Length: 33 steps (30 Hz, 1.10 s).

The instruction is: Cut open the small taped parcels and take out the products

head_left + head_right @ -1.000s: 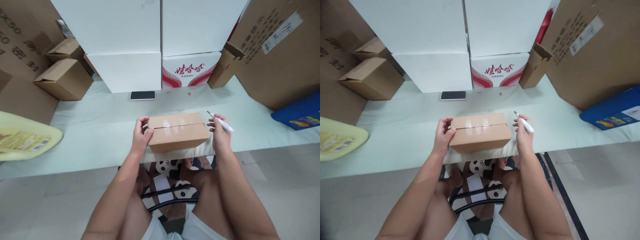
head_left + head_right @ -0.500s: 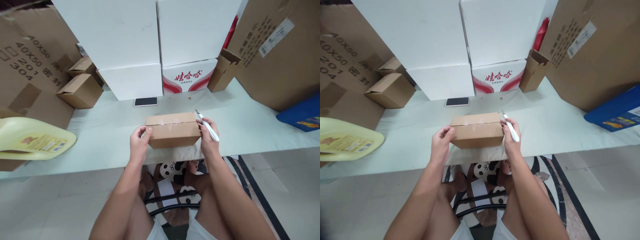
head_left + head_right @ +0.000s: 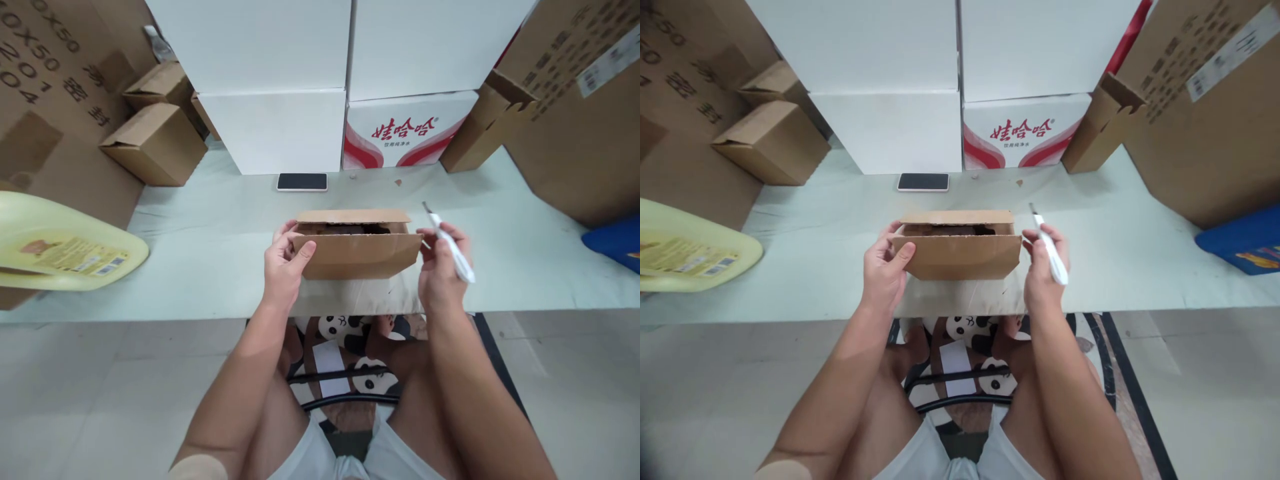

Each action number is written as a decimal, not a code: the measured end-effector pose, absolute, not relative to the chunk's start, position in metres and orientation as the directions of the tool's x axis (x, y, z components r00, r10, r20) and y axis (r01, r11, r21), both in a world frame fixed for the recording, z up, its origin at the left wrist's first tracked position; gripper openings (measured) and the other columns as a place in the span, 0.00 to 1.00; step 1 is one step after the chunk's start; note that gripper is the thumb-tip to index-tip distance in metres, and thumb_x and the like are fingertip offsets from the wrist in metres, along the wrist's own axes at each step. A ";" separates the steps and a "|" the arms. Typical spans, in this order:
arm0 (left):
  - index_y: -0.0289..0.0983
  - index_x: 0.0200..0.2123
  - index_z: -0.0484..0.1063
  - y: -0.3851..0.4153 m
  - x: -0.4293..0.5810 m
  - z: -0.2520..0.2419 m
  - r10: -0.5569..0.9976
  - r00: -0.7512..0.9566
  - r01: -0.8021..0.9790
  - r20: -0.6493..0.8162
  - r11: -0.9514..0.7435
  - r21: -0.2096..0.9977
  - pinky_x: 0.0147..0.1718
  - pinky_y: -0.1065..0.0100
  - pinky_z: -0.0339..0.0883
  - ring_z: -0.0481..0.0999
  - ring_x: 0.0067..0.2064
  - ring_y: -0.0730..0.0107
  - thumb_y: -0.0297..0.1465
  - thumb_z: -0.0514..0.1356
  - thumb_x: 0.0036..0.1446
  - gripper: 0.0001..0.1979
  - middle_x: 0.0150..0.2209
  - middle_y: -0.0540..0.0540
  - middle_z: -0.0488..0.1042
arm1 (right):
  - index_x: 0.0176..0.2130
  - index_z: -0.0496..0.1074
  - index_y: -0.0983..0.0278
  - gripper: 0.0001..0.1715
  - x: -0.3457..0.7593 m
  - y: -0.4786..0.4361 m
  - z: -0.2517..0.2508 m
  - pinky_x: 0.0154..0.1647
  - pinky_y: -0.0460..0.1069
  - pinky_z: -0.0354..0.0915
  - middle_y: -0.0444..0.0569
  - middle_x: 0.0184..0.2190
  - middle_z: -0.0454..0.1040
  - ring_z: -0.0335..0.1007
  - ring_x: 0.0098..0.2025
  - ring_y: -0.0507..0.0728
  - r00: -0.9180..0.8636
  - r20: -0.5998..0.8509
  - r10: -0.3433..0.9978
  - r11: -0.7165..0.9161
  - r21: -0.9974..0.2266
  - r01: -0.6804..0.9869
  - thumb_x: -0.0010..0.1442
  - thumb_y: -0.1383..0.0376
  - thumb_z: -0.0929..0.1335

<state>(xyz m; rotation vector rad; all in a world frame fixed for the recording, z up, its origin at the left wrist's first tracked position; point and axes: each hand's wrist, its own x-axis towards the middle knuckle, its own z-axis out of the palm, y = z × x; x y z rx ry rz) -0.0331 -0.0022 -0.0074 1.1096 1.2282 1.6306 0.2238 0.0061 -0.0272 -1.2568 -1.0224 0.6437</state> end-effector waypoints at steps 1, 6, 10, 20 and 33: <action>0.38 0.27 0.75 -0.001 -0.035 -0.007 0.934 -0.290 -0.073 0.209 -0.239 0.968 0.59 0.52 0.66 0.68 0.63 0.50 0.50 0.75 0.44 0.22 0.53 0.39 0.69 | 0.52 0.64 0.58 0.20 0.229 0.009 -0.026 0.50 0.55 0.71 0.49 0.44 0.76 0.77 0.48 0.57 0.497 0.280 0.821 0.219 -0.959 0.178 0.64 0.52 0.63; 0.42 0.25 0.78 0.003 -0.047 -0.009 0.913 -0.211 -0.089 0.349 -0.373 0.923 0.62 0.49 0.62 0.72 0.51 0.56 0.49 0.68 0.54 0.17 0.38 0.44 0.70 | 0.55 0.67 0.59 0.27 0.259 0.034 -0.039 0.50 0.58 0.69 0.54 0.49 0.77 0.75 0.47 0.62 0.367 0.195 0.910 -0.098 -0.757 0.646 0.56 0.59 0.67; 0.43 0.25 0.81 0.003 -0.052 -0.008 0.926 -0.094 -0.166 0.366 -0.377 0.911 0.60 0.49 0.64 0.74 0.50 0.54 0.45 0.57 0.61 0.20 0.37 0.42 0.75 | 0.55 0.73 0.61 0.30 0.271 0.046 -0.058 0.54 0.64 0.65 0.59 0.51 0.77 0.71 0.52 0.69 0.193 0.016 0.981 -0.149 -0.571 0.807 0.52 0.60 0.68; 0.44 0.23 0.80 0.002 -0.054 -0.005 0.927 -0.049 0.149 0.371 -0.361 0.921 0.62 0.46 0.63 0.68 0.50 0.53 0.52 0.50 0.62 0.28 0.52 0.43 0.72 | 0.37 0.81 0.56 0.39 0.228 0.020 -0.013 0.67 0.63 0.58 0.51 0.55 0.64 0.60 0.65 0.66 0.042 0.424 0.905 0.395 -0.872 0.290 0.61 0.34 0.56; 0.42 0.27 0.71 0.001 -0.038 -0.008 0.845 -0.175 0.252 0.505 -0.457 0.853 0.61 0.49 0.62 0.60 0.60 0.47 0.59 0.53 0.56 0.27 0.58 0.42 0.62 | 0.33 0.68 0.58 0.29 0.228 0.002 -0.009 0.63 0.67 0.62 0.54 0.51 0.65 0.65 0.59 0.67 0.377 0.538 0.754 0.400 -0.831 0.385 0.63 0.41 0.54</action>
